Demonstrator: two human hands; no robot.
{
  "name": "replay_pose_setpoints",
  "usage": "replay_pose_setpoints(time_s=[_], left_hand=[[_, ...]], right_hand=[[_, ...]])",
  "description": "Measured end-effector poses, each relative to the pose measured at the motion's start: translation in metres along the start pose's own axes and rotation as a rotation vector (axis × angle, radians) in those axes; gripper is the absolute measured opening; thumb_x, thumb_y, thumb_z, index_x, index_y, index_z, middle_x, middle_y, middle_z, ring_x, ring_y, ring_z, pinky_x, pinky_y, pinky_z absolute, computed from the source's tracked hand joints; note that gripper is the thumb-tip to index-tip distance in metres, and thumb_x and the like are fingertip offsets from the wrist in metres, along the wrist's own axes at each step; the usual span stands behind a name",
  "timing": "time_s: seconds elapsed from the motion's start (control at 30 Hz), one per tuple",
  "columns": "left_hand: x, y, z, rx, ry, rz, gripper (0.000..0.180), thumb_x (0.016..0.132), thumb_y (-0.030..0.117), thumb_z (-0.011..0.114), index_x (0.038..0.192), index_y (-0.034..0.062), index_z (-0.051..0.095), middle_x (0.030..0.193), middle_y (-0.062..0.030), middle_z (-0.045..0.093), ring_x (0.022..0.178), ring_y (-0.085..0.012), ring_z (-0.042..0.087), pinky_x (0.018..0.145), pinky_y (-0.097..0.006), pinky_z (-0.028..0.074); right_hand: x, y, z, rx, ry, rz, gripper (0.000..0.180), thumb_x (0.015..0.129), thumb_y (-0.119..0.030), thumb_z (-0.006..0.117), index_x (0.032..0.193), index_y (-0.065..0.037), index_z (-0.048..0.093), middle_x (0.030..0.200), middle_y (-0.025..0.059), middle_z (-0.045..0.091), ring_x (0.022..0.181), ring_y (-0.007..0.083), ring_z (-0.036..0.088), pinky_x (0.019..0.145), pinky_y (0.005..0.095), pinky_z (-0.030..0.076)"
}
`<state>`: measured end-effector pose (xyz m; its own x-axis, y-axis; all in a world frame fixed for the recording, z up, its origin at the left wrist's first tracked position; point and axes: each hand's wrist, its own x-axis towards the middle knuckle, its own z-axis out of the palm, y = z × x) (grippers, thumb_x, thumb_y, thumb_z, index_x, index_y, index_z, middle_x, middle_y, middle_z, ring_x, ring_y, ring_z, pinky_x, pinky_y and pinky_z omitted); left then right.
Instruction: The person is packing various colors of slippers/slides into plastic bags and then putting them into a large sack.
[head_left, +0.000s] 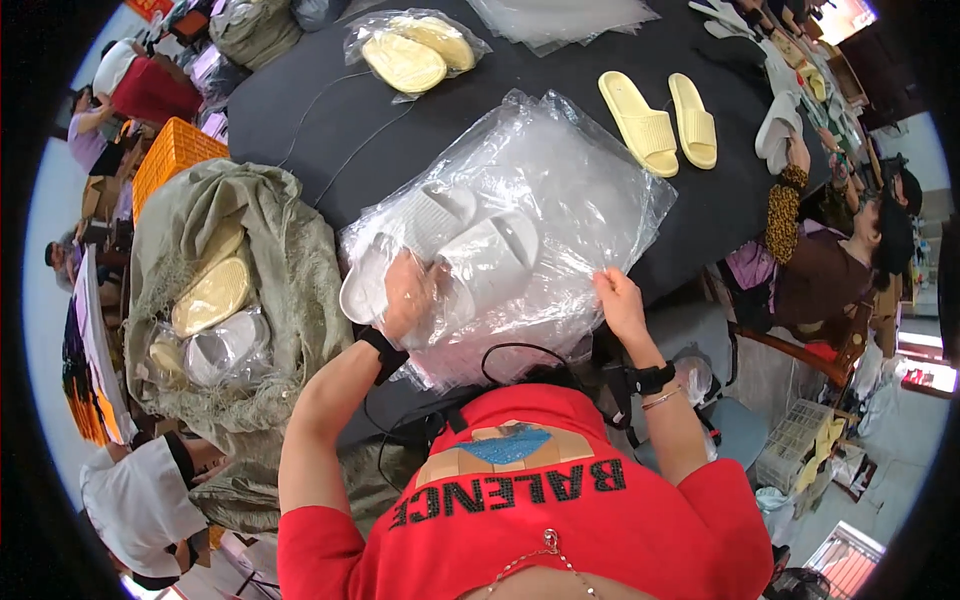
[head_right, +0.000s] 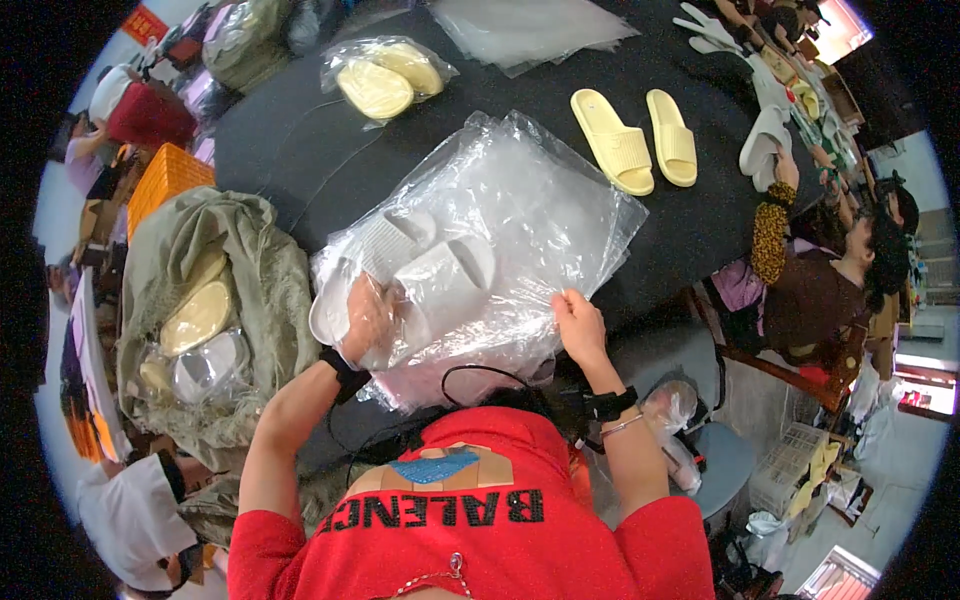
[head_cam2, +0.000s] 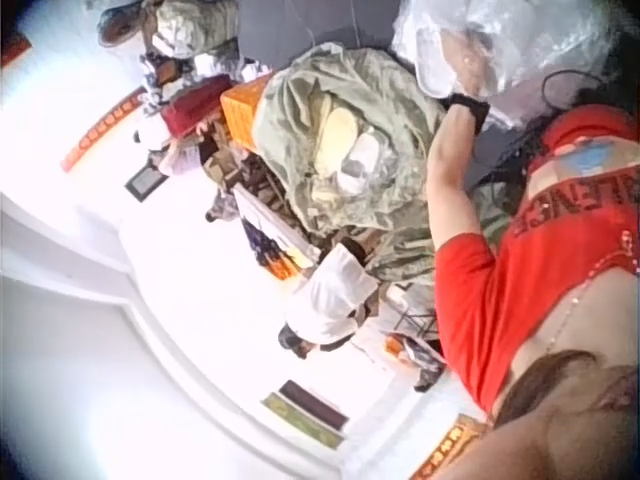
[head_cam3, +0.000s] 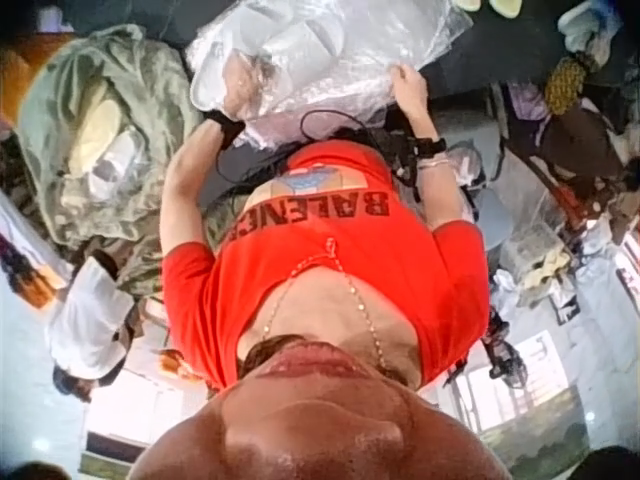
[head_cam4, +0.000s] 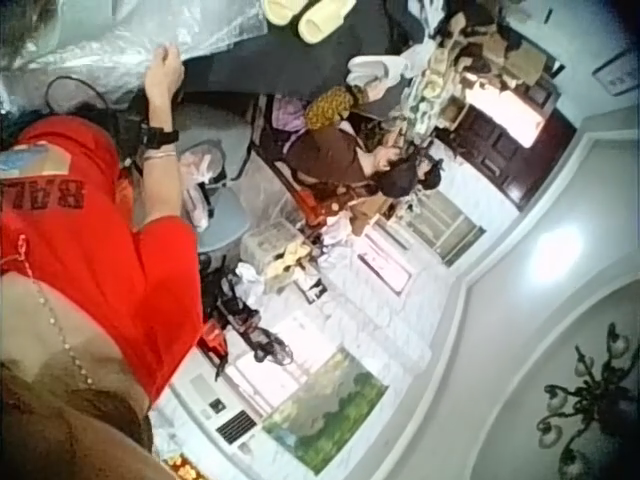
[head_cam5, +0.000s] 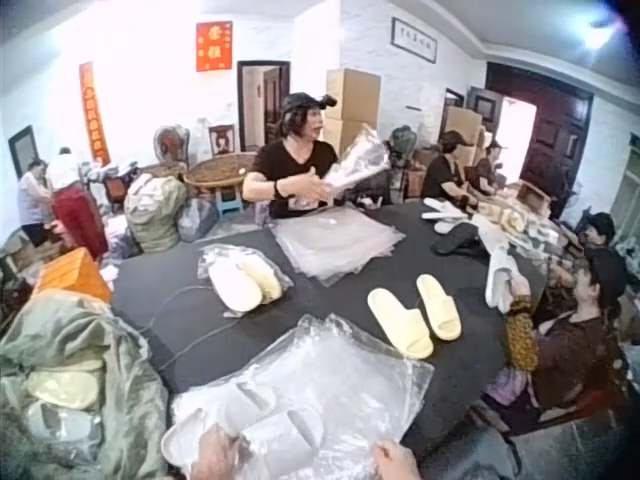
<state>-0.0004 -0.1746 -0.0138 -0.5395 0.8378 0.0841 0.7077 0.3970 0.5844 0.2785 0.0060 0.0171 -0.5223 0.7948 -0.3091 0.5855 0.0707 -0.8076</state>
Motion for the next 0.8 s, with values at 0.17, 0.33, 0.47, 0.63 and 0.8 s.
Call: replay_pose_setpoints(time_s=[0.17,0.33,0.47,0.63,0.8], left_hand=[[-0.011,-0.028,-0.007,0.002,-0.002,0.126,0.024,0.073,0.011,0.055,0.095,0.0039,0.058,0.083,-0.0170,0.056,0.078,-0.0352,0.052,0.068,-0.042,0.043],[-0.021,-0.053,-0.002,-0.040,-0.014,0.173,0.031,0.072,0.012,0.056,0.103,0.0068,0.057,0.091,-0.0174,0.057,0.085,-0.0351,0.054,0.071,-0.041,0.044],[-0.018,-0.048,-0.002,-0.062,-0.023,0.140,0.029,0.072,0.015,0.057,0.100,0.0078,0.060,0.094,-0.0157,0.057,0.088,-0.0346,0.054,0.073,-0.042,0.044],[-0.019,-0.036,-0.002,-0.075,0.010,0.063,0.024,0.072,0.016,0.056,0.094,0.0070,0.062,0.096,-0.0152,0.057,0.090,-0.0339,0.053,0.078,-0.043,0.042],[-0.022,-0.038,0.000,0.135,0.066,0.204,0.025,0.073,0.014,0.056,0.095,0.0051,0.061,0.097,-0.0157,0.055,0.087,-0.0334,0.051,0.072,-0.043,0.040]], right_hand=[[0.004,0.010,-0.007,-0.024,-0.092,0.187,0.029,0.085,-0.029,0.050,0.083,-0.001,0.055,0.061,0.0106,0.056,0.058,0.0200,0.056,0.057,0.0314,0.042],[0.038,-0.048,-0.017,-0.161,0.052,-0.292,0.038,0.079,-0.019,0.060,0.114,-0.007,0.052,0.094,0.0149,0.060,0.074,0.0252,0.059,0.069,0.0313,0.045],[0.084,-0.094,0.015,-0.114,-0.150,-0.276,0.035,0.079,-0.022,0.058,0.112,-0.012,0.053,0.088,0.0130,0.062,0.077,0.0273,0.060,0.068,0.0334,0.046],[0.126,-0.094,0.022,-0.418,-0.135,-0.370,0.024,0.081,-0.022,0.054,0.102,-0.013,0.058,0.081,0.0111,0.063,0.076,0.0293,0.060,0.067,0.0356,0.046],[0.161,-0.080,0.003,-0.033,0.075,-0.393,0.028,0.084,-0.021,0.052,0.107,-0.005,0.055,0.092,0.0115,0.063,0.079,0.0213,0.060,0.070,0.0316,0.045]])
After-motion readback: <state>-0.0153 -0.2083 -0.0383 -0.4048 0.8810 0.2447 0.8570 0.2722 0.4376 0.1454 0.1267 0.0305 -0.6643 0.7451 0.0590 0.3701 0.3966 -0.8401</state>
